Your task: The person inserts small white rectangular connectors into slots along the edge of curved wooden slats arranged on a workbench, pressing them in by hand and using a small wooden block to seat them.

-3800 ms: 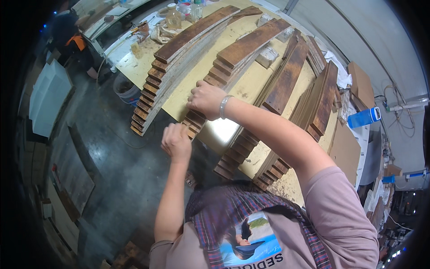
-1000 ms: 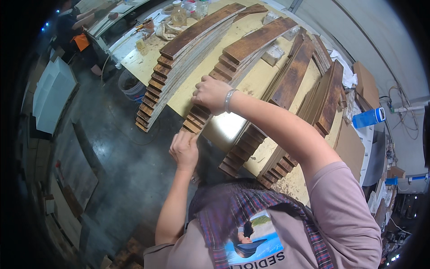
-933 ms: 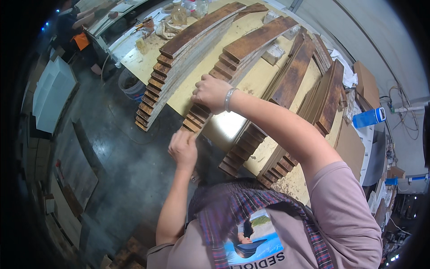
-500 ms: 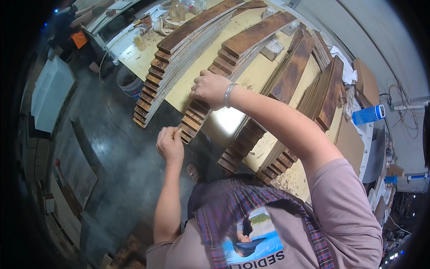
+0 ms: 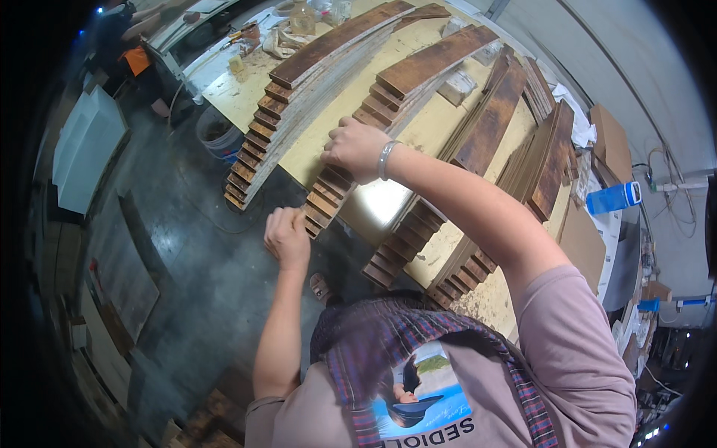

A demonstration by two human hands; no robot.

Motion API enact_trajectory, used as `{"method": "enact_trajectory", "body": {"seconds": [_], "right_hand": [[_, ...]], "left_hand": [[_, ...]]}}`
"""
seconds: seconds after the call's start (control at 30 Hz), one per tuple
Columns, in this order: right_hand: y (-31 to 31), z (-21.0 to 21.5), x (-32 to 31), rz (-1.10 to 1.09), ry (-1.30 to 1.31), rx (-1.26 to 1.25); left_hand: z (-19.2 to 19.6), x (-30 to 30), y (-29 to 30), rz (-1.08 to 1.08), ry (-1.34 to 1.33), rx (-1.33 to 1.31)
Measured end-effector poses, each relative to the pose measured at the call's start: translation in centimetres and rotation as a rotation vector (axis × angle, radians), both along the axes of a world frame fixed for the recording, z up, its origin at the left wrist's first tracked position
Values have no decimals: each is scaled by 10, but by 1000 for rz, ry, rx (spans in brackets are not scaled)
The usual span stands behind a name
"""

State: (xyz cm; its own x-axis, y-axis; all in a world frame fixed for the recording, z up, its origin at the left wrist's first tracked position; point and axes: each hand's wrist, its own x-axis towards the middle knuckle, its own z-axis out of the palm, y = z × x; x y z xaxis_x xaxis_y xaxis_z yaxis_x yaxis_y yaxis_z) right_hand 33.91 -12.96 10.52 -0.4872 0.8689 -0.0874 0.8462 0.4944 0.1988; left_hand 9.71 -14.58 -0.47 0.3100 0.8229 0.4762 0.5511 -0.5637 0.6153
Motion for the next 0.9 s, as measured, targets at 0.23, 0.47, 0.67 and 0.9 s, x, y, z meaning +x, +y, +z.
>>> {"method": "enact_trajectory", "body": {"seconds": [0.23, 0.47, 0.67, 0.9], "right_hand": [[1, -2, 5, 3, 22, 23], [4, 0, 3, -24, -33, -18], [-4, 12, -13, 41, -23, 8], [-7, -29, -70, 111, -153, -183]], "left_hand": [[-7, 2, -33, -102, -128, -86], [-5, -1, -35, -118, -138, -111], [-13, -18, -39, 36, -199, -264], [-16, -26, -31, 76, -191, -230]]}}
